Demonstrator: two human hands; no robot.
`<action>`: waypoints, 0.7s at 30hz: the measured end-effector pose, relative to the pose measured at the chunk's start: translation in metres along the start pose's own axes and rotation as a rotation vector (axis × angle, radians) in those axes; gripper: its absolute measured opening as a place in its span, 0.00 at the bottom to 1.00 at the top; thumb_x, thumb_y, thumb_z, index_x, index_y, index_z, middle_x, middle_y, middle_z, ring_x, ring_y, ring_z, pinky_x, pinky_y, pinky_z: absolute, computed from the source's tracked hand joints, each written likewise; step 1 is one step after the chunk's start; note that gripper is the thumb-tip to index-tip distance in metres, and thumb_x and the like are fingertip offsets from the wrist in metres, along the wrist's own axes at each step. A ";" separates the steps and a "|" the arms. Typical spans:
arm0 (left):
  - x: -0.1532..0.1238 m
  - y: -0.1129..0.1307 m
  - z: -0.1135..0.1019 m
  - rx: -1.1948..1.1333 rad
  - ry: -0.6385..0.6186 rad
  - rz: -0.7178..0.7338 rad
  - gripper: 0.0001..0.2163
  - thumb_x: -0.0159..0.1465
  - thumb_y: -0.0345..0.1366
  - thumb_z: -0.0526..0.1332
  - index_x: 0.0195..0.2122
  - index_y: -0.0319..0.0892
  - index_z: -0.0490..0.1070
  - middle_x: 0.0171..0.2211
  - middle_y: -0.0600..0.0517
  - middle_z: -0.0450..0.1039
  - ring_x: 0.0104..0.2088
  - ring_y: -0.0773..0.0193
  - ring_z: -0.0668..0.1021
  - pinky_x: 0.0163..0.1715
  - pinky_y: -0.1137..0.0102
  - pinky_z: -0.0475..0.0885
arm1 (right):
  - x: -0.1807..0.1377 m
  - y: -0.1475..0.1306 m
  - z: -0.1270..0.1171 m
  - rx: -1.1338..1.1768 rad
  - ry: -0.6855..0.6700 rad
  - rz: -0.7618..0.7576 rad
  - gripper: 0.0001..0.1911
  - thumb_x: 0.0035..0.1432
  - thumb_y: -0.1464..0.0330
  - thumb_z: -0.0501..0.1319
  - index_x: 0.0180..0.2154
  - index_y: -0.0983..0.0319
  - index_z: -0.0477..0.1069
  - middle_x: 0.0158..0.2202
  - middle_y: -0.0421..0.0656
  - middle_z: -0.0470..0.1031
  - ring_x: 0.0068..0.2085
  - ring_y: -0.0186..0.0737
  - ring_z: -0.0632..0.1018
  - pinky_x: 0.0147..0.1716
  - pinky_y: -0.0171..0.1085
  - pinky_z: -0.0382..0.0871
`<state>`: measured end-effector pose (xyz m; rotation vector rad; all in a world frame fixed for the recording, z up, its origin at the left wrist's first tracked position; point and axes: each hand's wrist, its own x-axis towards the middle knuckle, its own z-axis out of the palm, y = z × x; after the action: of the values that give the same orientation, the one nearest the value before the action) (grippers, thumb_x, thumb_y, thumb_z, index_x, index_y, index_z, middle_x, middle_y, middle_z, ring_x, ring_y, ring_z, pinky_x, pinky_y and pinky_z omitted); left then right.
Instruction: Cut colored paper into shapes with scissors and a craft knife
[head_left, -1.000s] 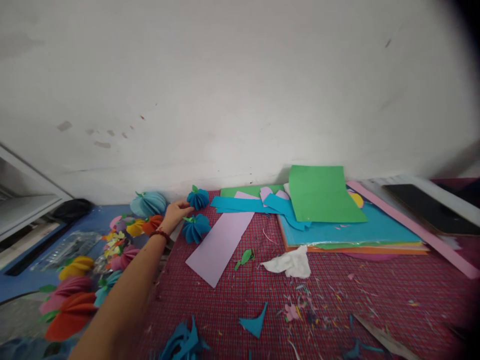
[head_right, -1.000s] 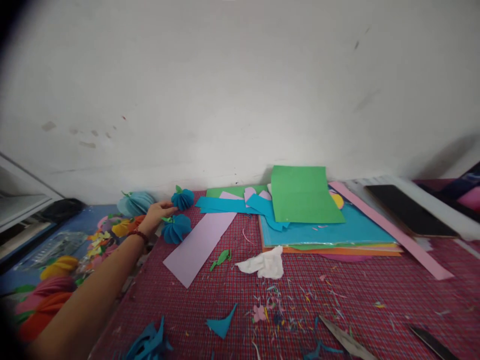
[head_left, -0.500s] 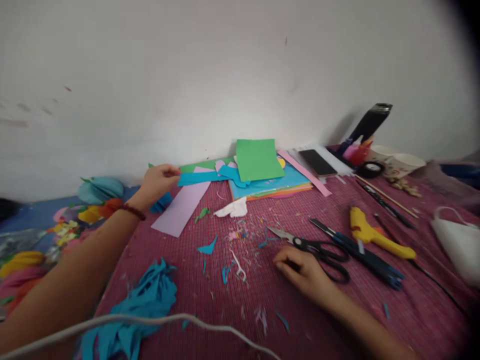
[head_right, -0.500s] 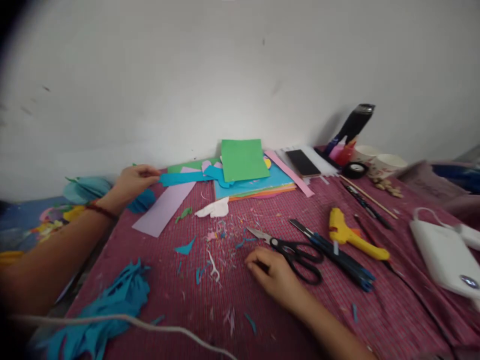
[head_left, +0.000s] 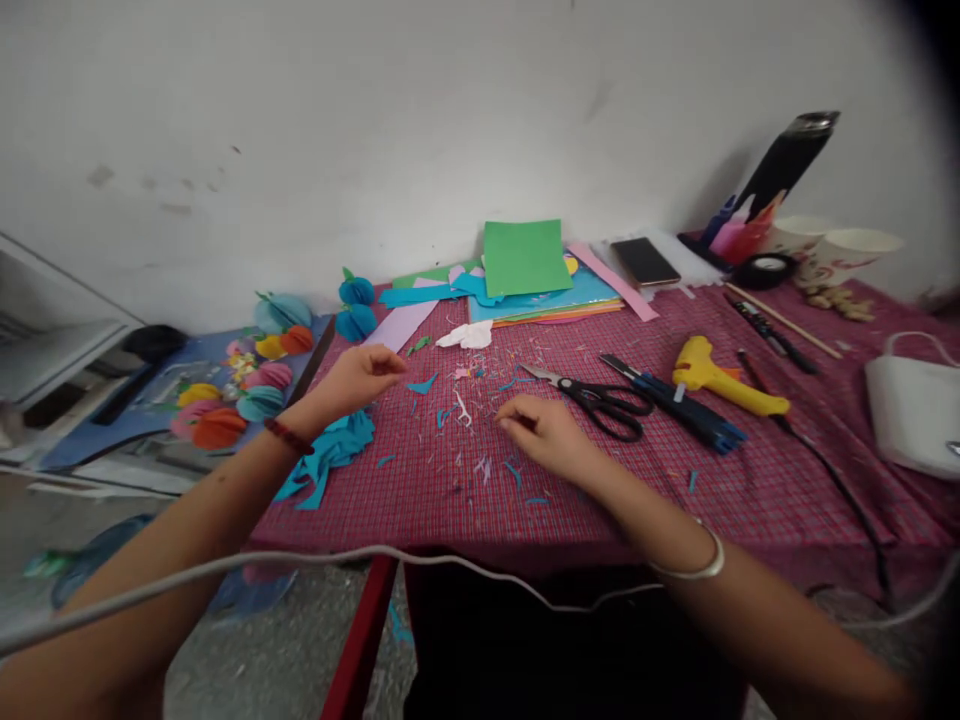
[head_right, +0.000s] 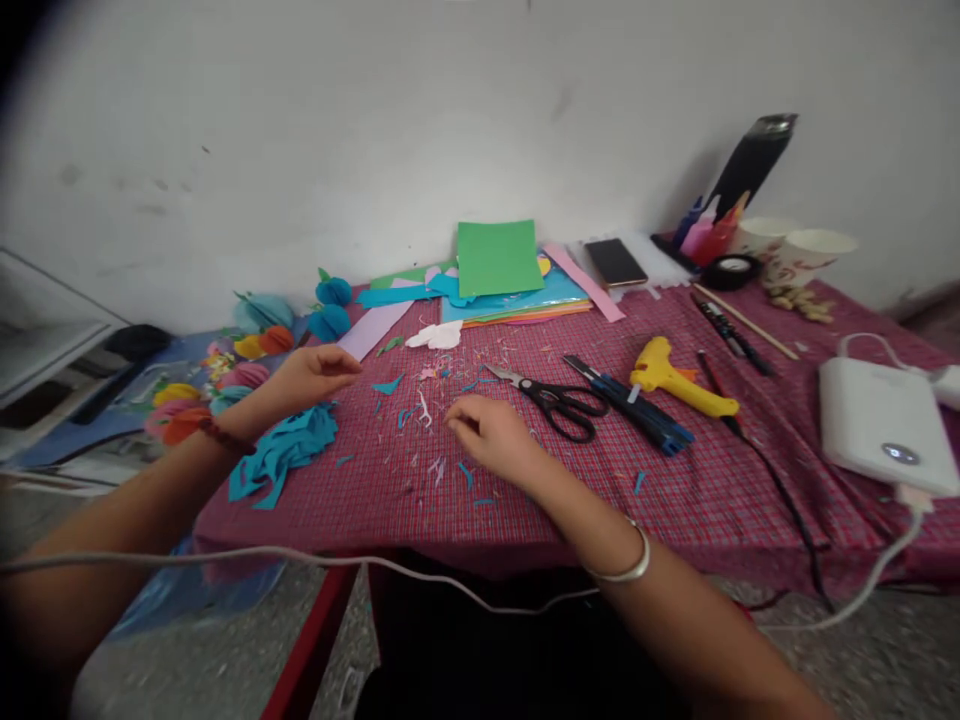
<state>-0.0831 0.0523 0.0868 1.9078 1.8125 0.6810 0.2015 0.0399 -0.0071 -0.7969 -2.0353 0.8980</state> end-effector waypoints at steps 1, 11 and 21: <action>-0.010 -0.002 -0.008 0.051 0.040 0.009 0.08 0.48 0.30 0.60 0.29 0.40 0.75 0.27 0.52 0.72 0.27 0.66 0.72 0.29 0.71 0.67 | 0.001 0.002 0.000 0.021 0.017 0.009 0.07 0.57 0.72 0.55 0.30 0.61 0.71 0.30 0.41 0.74 0.33 0.38 0.74 0.36 0.36 0.66; -0.133 -0.036 -0.086 0.268 0.150 -0.026 0.11 0.49 0.40 0.61 0.32 0.42 0.76 0.26 0.52 0.75 0.27 0.61 0.74 0.28 0.70 0.69 | 0.014 -0.001 -0.052 -0.163 -0.136 0.032 0.08 0.53 0.68 0.56 0.30 0.63 0.73 0.25 0.40 0.72 0.27 0.36 0.70 0.28 0.34 0.59; -0.007 -0.006 0.018 0.143 0.108 0.113 0.12 0.56 0.41 0.57 0.32 0.40 0.75 0.32 0.49 0.77 0.34 0.60 0.77 0.36 0.67 0.71 | 0.026 0.042 -0.060 -0.090 -0.005 0.048 0.09 0.55 0.68 0.53 0.30 0.64 0.71 0.26 0.40 0.71 0.29 0.35 0.70 0.29 0.33 0.61</action>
<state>-0.0768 0.0463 0.0687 2.1173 1.8752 0.7219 0.2473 0.1026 -0.0025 -0.8973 -2.0807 0.8399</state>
